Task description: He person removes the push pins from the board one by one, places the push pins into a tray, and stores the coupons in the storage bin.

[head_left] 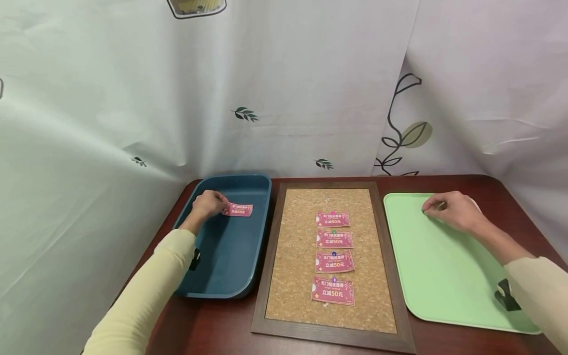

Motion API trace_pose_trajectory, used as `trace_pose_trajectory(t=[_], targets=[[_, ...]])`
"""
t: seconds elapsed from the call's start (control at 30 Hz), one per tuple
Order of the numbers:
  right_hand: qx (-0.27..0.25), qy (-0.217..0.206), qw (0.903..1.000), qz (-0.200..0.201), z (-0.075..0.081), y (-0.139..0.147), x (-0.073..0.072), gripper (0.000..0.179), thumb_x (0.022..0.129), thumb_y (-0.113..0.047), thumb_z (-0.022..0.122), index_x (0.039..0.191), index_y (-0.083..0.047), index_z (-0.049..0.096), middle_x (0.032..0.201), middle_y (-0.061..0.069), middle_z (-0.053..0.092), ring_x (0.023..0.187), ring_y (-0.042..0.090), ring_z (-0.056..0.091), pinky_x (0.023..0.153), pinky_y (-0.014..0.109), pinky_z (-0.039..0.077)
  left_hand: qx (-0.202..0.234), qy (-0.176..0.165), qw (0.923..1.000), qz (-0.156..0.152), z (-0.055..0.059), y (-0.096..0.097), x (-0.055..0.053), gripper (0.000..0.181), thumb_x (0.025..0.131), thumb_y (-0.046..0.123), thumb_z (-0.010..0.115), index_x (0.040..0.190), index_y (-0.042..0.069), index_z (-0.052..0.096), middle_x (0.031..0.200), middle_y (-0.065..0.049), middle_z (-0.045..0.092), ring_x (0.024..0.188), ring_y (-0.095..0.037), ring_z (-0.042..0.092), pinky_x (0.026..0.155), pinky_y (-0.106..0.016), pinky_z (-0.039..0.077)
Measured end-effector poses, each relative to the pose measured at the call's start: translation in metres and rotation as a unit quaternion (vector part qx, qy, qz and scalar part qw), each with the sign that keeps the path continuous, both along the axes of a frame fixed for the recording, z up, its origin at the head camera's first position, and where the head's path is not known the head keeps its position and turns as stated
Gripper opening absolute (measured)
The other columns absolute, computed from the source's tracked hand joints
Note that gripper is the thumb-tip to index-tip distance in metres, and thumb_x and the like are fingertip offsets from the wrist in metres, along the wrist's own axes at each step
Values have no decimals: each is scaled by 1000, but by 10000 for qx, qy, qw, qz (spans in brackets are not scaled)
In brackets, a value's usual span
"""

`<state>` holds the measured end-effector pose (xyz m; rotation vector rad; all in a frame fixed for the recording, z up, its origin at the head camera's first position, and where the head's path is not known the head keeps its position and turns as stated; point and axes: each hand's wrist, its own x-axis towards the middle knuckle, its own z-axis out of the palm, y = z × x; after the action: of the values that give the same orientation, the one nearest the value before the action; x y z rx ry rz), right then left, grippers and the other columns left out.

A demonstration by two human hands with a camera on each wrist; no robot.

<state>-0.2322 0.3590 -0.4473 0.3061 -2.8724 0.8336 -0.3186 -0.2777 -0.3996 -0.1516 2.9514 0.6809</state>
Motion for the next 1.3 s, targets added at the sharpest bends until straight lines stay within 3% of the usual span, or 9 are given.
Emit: trace_pose_trajectory(t=[0.17, 0.4, 0.67, 0.83, 1.0, 1.13, 1.2, 1.3], targets=[[-39, -78, 10000, -21, 1, 0, 0, 5, 94, -10, 79, 96, -6, 80, 86, 0, 74, 82, 18, 65, 65, 29, 47, -100, -15, 9998, 152, -4, 1, 2, 23, 104, 24, 69, 106, 2, 76, 106, -16, 72, 99, -33, 58, 94, -54, 46], [-106, -185, 9997, -110, 2, 3, 0, 8, 93, -7, 78, 101, -4, 80, 87, 2, 74, 81, 14, 65, 64, 28, 47, -131, 60, 9994, 310, -6, 1, 1, 23, 103, 23, 70, 108, 2, 76, 111, -18, 71, 99, -33, 60, 92, -53, 49], [-126, -245, 9994, -226, 9, 10, -1, 15, 95, -11, 78, 108, -4, 79, 93, 7, 76, 83, 13, 66, 62, 28, 48, -83, 409, 9988, 273, -1, -4, 3, 32, 105, 26, 67, 120, -3, 69, 124, -23, 68, 112, -40, 61, 104, -58, 44], [-153, -3, 9994, -310, 15, 13, -2, 19, 96, -12, 79, 112, -2, 78, 100, 15, 77, 82, 11, 64, 62, 28, 46, 180, 987, 9940, 438, 7, -3, 4, 36, 106, 23, 63, 131, -4, 62, 124, -24, 67, 114, -40, 62, 109, -58, 41], [-403, 194, 9982, -406, 26, 12, -3, 28, 99, -14, 76, 123, 1, 74, 104, 21, 77, 80, -10, 57, 66, 18, 43, 689, 1761, 9808, 487, 23, 3, 9, 41, 107, 21, 60, 140, -2, 56, 129, -22, 65, 118, -39, 62, 112, -57, 38], [-764, 155, 9956, -520, 37, 9, -4, 41, 102, -21, 74, 135, 2, 68, 119, 30, 72, 81, -20, 52, 69, 10, 42, 1059, 2135, 9698, 519, 36, 11, 10, 49, 110, 31, 58, 147, 1, 51, 137, -19, 64, 125, -36, 61, 112, -56, 40], [-840, 120, 9947, -578, 42, 5, -3, 48, 102, -27, 74, 140, 1, 64, 128, 32, 68, 86, -16, 56, 71, 8, 41, 1205, 2228, 9661, 504, 42, 17, 11, 54, 110, 37, 57, 151, 3, 49, 141, -18, 63, 127, -35, 61, 111, -55, 42], [-942, 34, 9941, -546, 50, -5, -3, 57, 102, -33, 73, 147, 0, 59, 138, 33, 62, 104, 14, 70, 72, 6, 39, 1342, 2326, 9625, 389, 50, 26, 12, 58, 110, 42, 57, 153, 4, 48, 144, -17, 62, 130, -34, 60, 111, -55, 44]])
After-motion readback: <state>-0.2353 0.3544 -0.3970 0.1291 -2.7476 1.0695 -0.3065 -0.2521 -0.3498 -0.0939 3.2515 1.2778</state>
